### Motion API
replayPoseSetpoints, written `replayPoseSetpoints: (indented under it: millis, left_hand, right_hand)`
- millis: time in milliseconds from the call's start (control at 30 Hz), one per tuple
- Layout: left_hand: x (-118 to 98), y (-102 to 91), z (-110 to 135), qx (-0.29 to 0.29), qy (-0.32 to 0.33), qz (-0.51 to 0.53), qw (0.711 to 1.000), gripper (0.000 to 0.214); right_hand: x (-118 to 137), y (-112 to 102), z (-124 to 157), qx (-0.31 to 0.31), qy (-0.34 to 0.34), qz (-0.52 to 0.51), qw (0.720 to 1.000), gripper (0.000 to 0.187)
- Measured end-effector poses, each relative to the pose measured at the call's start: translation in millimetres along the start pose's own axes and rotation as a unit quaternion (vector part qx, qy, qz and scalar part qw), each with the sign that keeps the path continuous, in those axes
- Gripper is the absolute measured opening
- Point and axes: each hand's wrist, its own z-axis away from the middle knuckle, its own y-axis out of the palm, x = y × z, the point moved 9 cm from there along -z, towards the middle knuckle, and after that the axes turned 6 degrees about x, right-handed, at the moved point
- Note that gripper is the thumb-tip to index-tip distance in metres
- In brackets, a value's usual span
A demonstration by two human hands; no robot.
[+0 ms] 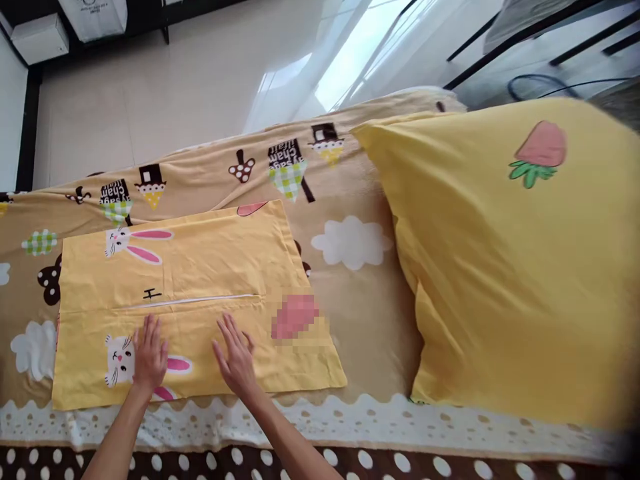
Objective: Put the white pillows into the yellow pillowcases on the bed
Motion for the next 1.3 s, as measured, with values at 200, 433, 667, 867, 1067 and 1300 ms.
replayPoseSetpoints:
  millis: [200,433,667,867,1067,1300]
  left_hand:
    - [-42.7,19.8,-32.6,-0.025,-0.104,0.015,0.994,0.053]
    - [101.8,-31.3,135.6,-0.116,-0.319,-0.063,0.939,0.063]
    - [193.2,-103.5,184.3,-0.157,-0.312,-0.066,0.935,0.068]
    - [44.5,-46.2,-4.9,-0.044,-0.076,0.057,0.995,0.040]
    - [-36.3,-5.8,-81.1,0.086,-0.055,0.081,0.991,0.034]
    - [-29.8,-10.9,-39.8,0.152,0.056,0.014,0.987,0.037]
  right_hand:
    - [73.5,37.3,-74.3,0.073,-0.094,0.038,0.992,0.059]
    - [-75.5,-12.8,51.5,-0.010,-0.007,0.132,0.991,0.065]
    - [-186.4,-57.0,115.4,-0.046,0.064,0.149,0.986,0.058]
    - [-14.3,-1.1,-18.8,0.027,-0.013,-0.014,0.999,0.042]
    - [77.9,38.1,-76.0,0.185,0.005,-0.074,0.980,0.046]
    - [65.7,26.7,-50.5,0.256,-0.088,-0.099,0.958,0.046]
